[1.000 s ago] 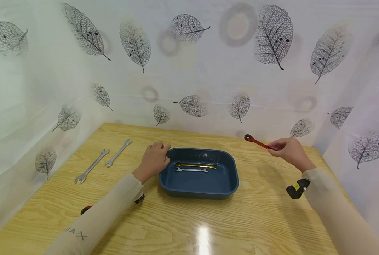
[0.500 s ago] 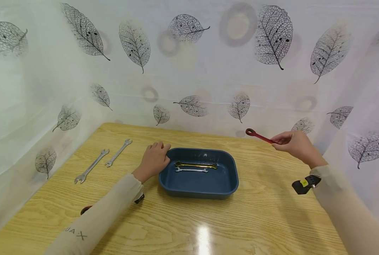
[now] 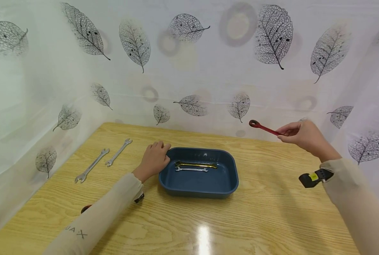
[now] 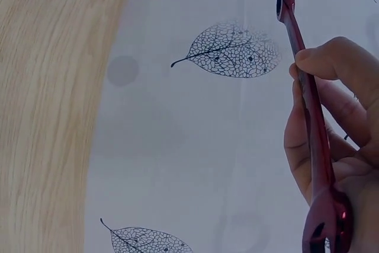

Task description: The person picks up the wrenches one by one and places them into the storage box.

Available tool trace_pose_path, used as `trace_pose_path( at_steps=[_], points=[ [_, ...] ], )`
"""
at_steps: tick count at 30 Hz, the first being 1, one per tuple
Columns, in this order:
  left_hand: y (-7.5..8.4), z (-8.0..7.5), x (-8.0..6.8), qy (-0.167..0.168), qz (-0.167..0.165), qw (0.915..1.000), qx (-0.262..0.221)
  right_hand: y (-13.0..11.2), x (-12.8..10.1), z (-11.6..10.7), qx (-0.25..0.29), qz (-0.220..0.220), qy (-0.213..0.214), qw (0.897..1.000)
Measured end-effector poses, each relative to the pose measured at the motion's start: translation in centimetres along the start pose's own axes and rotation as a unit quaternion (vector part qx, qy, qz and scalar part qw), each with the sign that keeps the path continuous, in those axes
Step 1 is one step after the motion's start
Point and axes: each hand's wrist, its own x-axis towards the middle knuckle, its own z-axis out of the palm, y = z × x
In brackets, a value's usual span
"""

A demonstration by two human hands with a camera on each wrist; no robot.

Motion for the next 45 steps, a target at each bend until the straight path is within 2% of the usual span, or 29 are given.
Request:
trace_pose_path(
  at_steps=[9,19,33,41,45],
  points=[
    [0.0,-0.3,0.0,0.007,0.002,1.0000,0.003,-1.8,0.7,-0.8,0.008,0.001,0.001,1.000],
    [0.0,-0.3,0.1,0.006,0.005,1.0000,0.001,-4.6,1.8,0.0,0.021,-0.023,-0.006,1.000],
    [-0.2,0.1,0.0,-0.007,0.001,1.0000,0.000,-8.8,2.7,3.5,0.063,-0.073,-0.029,0.995],
    [-0.2,0.3,0.0,-0.002,0.002,1.0000,0.002,-10.6,3.4,5.9,0.080,-0.128,-0.056,0.987],
    [-0.2,0.3,-0.1,0.003,0.000,1.0000,0.004,-11.4,3.7,7.2,0.090,-0.140,-0.074,0.983]
  ],
)
